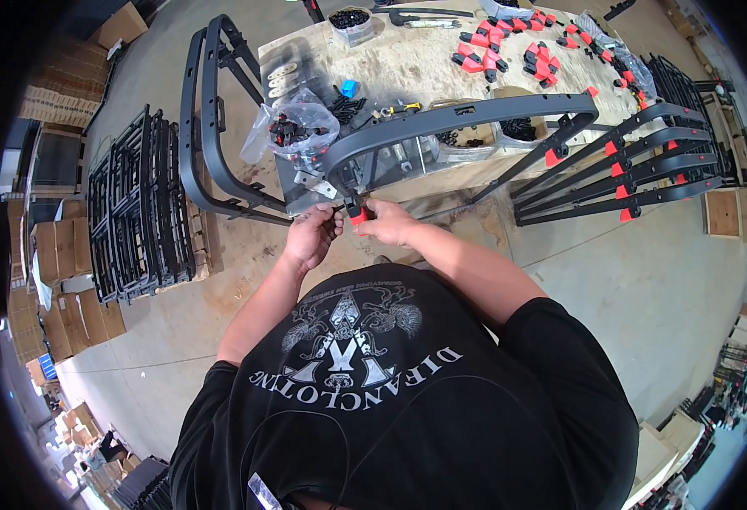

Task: Assembling metal frames by attaching red plastic components and securing them with hardware.

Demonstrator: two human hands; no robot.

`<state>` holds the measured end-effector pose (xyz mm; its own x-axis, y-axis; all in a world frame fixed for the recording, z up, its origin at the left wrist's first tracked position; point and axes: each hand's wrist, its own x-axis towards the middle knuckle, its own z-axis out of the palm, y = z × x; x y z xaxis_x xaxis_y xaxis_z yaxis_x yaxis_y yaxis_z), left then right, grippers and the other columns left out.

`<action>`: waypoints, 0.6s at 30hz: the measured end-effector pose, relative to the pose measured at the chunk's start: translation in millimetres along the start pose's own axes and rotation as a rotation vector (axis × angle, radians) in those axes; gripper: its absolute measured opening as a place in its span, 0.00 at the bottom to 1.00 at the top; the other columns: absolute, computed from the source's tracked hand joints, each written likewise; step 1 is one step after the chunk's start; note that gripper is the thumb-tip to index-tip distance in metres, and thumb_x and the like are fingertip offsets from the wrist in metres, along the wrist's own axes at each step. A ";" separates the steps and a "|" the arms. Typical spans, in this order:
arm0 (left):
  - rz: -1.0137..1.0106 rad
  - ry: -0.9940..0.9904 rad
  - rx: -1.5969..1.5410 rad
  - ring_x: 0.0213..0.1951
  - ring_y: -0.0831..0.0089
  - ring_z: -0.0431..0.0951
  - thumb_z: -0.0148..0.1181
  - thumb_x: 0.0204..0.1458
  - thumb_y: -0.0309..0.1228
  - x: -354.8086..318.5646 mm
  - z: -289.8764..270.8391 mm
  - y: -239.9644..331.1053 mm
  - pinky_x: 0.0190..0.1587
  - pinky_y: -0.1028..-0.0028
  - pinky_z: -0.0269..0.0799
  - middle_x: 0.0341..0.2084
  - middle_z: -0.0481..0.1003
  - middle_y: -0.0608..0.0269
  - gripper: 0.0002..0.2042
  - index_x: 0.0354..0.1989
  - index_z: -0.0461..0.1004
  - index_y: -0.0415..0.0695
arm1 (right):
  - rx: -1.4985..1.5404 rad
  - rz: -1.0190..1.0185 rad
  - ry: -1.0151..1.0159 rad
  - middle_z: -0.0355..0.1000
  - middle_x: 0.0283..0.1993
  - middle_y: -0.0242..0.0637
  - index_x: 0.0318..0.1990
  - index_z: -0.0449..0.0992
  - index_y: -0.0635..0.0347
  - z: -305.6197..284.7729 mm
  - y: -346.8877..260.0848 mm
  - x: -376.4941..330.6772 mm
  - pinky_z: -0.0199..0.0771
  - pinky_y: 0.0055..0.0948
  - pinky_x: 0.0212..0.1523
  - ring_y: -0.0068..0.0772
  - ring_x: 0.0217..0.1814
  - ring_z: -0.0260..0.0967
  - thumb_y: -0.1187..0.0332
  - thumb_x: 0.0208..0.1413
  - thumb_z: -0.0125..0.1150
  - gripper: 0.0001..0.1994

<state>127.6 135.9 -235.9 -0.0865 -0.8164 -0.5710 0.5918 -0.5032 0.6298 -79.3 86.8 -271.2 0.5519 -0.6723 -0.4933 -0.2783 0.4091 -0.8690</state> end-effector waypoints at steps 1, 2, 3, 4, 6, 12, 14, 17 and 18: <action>-0.008 -0.023 -0.001 0.34 0.68 0.76 0.51 0.63 0.26 1.4 -2.3 -1.3 0.42 0.70 0.74 0.33 0.76 0.59 0.05 0.43 0.71 0.40 | 0.053 0.009 -0.013 0.78 0.43 0.37 0.52 0.75 0.66 -0.5 -2.0 -0.8 0.74 0.28 0.48 0.27 0.43 0.75 0.68 0.52 0.71 0.21; -0.009 -0.022 -0.001 0.34 0.68 0.76 0.51 0.63 0.26 3.0 -4.9 -2.2 0.42 0.70 0.74 0.33 0.76 0.59 0.05 0.43 0.71 0.40 | 0.105 0.019 -0.027 0.78 0.43 0.36 0.52 0.75 0.66 -0.6 -3.9 -1.6 0.74 0.27 0.47 0.26 0.43 0.75 0.71 0.52 0.71 0.20; -0.018 -0.051 -0.028 0.34 0.69 0.76 0.51 0.63 0.27 4.6 -7.5 -3.0 0.42 0.70 0.74 0.33 0.76 0.60 0.05 0.43 0.71 0.40 | 0.106 0.020 -0.027 0.78 0.43 0.36 0.52 0.75 0.66 0.1 -5.6 -2.6 0.74 0.27 0.47 0.26 0.43 0.75 0.71 0.52 0.71 0.20; -0.028 -0.080 -0.053 0.34 0.69 0.76 0.52 0.63 0.27 4.8 -5.9 -1.7 0.42 0.70 0.74 0.33 0.76 0.60 0.06 0.44 0.72 0.40 | 0.135 0.009 -0.008 0.78 0.43 0.36 0.52 0.75 0.66 0.8 -5.4 -3.2 0.74 0.26 0.47 0.25 0.43 0.74 0.72 0.52 0.71 0.20; -0.053 -0.084 -0.072 0.33 0.71 0.76 0.52 0.64 0.27 6.0 -1.0 -1.3 0.41 0.71 0.74 0.33 0.76 0.61 0.06 0.44 0.72 0.40 | 0.167 -0.001 0.012 0.77 0.43 0.35 0.52 0.75 0.66 1.0 -4.7 -5.4 0.74 0.25 0.47 0.25 0.43 0.74 0.73 0.51 0.70 0.20; -0.083 -0.087 -0.069 0.31 0.74 0.76 0.53 0.65 0.30 16.1 -6.1 -4.2 0.37 0.75 0.73 0.32 0.77 0.64 0.07 0.45 0.74 0.40 | 0.206 0.124 0.025 0.77 0.46 0.36 0.53 0.76 0.65 1.8 -31.0 -21.6 0.71 0.26 0.52 0.26 0.47 0.73 0.69 0.52 0.70 0.20; -0.066 -0.059 -0.015 0.31 0.75 0.76 0.54 0.65 0.30 16.9 -4.7 -3.0 0.36 0.75 0.73 0.31 0.77 0.64 0.07 0.44 0.74 0.40 | 0.238 0.164 -0.007 0.77 0.47 0.36 0.54 0.76 0.64 0.5 -27.9 -20.8 0.68 0.27 0.54 0.27 0.50 0.72 0.66 0.53 0.69 0.21; -0.006 -0.013 0.224 0.29 0.76 0.75 0.57 0.65 0.32 11.0 5.2 0.7 0.31 0.76 0.71 0.29 0.77 0.64 0.09 0.41 0.76 0.37 | 0.242 0.179 -0.019 0.76 0.48 0.37 0.54 0.76 0.63 -1.0 -23.0 -20.0 0.67 0.27 0.56 0.27 0.51 0.71 0.64 0.53 0.69 0.22; 0.061 0.082 0.356 0.29 0.77 0.75 0.58 0.64 0.31 6.7 12.5 -2.1 0.32 0.76 0.71 0.30 0.78 0.63 0.09 0.42 0.77 0.35 | 0.242 0.177 -0.018 0.76 0.48 0.37 0.54 0.76 0.63 -1.1 -21.6 -18.9 0.67 0.27 0.56 0.27 0.51 0.71 0.64 0.53 0.69 0.22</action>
<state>115.8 127.9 -234.5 0.0129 -0.8297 -0.5580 0.2762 -0.5334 0.7995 -84.6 90.0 -243.1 0.5259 -0.5675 -0.6336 -0.1772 0.6554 -0.7342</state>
